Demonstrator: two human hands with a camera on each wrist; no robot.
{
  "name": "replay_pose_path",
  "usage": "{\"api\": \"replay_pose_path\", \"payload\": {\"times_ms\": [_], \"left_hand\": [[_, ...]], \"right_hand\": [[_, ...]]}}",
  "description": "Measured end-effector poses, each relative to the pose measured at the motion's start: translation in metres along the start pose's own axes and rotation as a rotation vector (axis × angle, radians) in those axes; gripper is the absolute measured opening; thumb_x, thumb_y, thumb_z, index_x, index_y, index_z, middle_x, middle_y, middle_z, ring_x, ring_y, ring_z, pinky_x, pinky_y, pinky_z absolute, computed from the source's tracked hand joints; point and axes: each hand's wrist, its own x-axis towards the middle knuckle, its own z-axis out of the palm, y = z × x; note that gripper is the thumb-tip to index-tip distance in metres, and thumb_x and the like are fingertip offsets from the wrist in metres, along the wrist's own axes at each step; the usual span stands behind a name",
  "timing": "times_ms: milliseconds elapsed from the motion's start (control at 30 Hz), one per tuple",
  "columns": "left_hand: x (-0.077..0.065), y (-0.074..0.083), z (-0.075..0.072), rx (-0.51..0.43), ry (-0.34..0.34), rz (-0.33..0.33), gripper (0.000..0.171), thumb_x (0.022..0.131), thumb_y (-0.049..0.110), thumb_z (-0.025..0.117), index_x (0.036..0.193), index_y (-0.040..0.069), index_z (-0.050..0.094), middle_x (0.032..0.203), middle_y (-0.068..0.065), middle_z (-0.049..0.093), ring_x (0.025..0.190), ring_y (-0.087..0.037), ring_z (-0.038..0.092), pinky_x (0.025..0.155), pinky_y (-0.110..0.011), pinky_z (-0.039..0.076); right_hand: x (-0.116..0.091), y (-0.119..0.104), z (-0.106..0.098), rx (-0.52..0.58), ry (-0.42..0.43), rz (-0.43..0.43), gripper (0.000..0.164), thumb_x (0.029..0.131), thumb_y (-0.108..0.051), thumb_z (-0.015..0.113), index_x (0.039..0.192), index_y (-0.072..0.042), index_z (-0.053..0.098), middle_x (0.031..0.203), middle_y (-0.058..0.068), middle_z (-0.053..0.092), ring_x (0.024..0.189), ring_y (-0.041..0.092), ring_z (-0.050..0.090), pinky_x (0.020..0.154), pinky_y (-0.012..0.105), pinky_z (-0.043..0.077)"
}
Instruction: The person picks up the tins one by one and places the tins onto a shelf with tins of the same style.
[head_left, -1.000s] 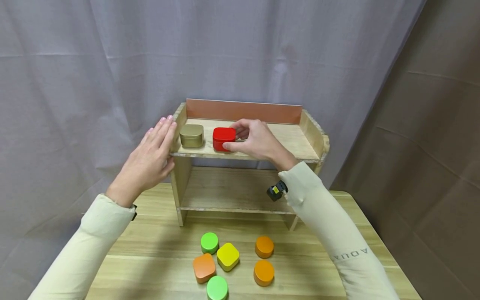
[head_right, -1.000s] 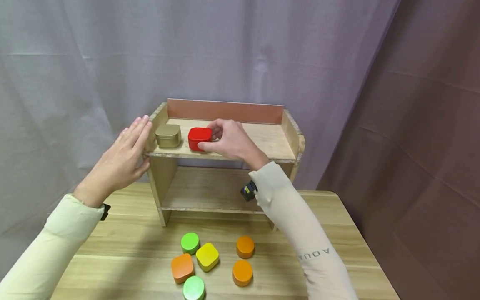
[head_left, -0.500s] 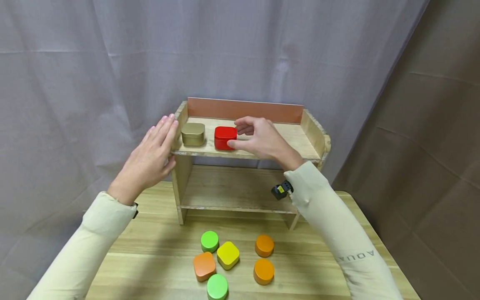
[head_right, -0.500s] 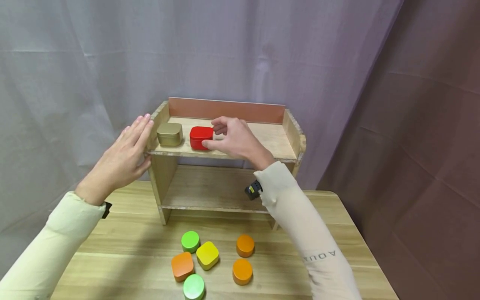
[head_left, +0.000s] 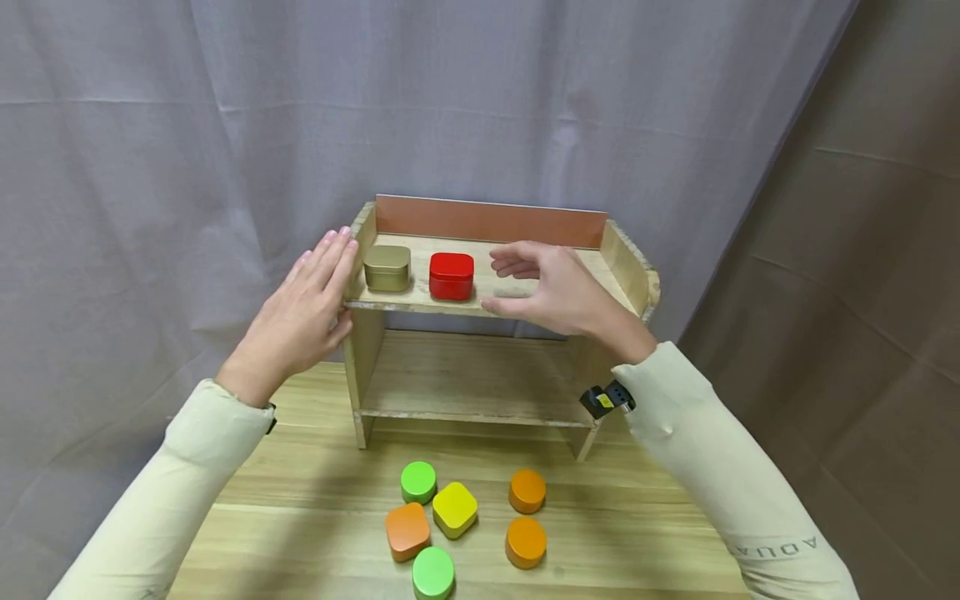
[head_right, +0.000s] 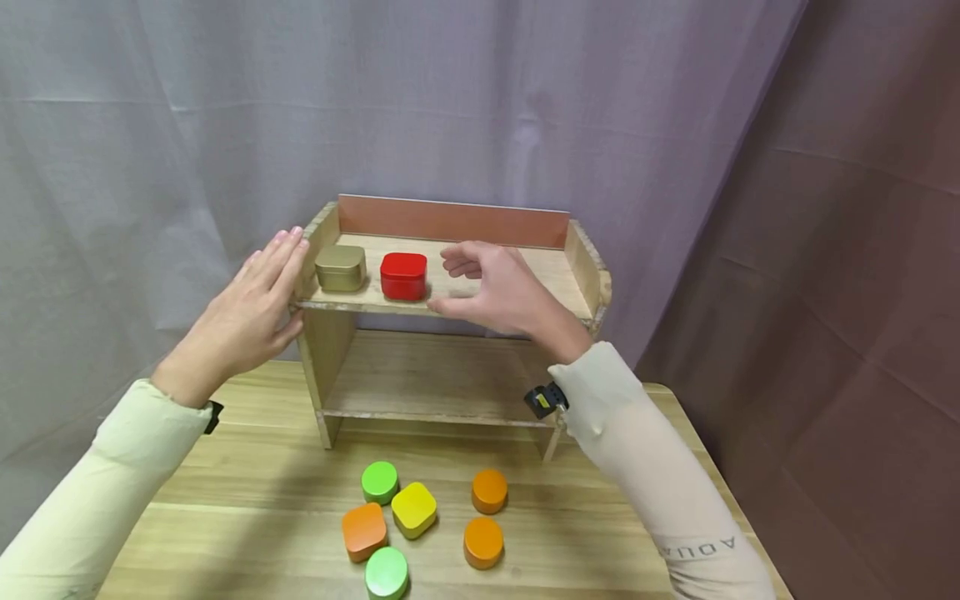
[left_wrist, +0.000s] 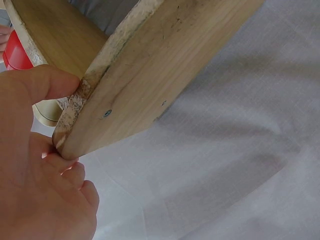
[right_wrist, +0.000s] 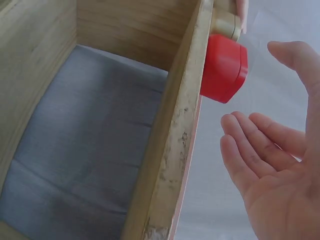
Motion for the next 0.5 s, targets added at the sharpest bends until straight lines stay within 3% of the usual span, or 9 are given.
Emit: {"api": "replay_pose_path", "payload": {"times_ms": [200, 500], "left_hand": [[0.001, 0.000, 0.001, 0.006, -0.009, 0.000, 0.092, 0.091, 0.009, 0.069, 0.166, -0.004, 0.017, 0.177, -0.022, 0.015, 0.162, -0.043, 0.022, 0.133, -0.060, 0.024], [0.003, -0.001, 0.000, 0.004, -0.019, -0.010, 0.092, 0.092, 0.009, 0.068, 0.166, -0.005, 0.016, 0.177, -0.022, 0.013, 0.163, -0.043, 0.020, 0.132, -0.061, 0.025]], "right_hand": [[-0.020, -0.001, -0.001, -0.025, -0.043, -0.060, 0.064, 0.086, -0.032, 0.087, 0.139, -0.005, 0.065, 0.133, 0.014, 0.073, 0.122, 0.028, 0.071, 0.113, 0.045, 0.056], [-0.053, 0.000, 0.010, -0.043, -0.123, -0.105, 0.066, 0.084, -0.031, 0.088, 0.141, -0.008, 0.064, 0.135, 0.006, 0.073, 0.124, 0.026, 0.070, 0.110, 0.047, 0.057]]}}
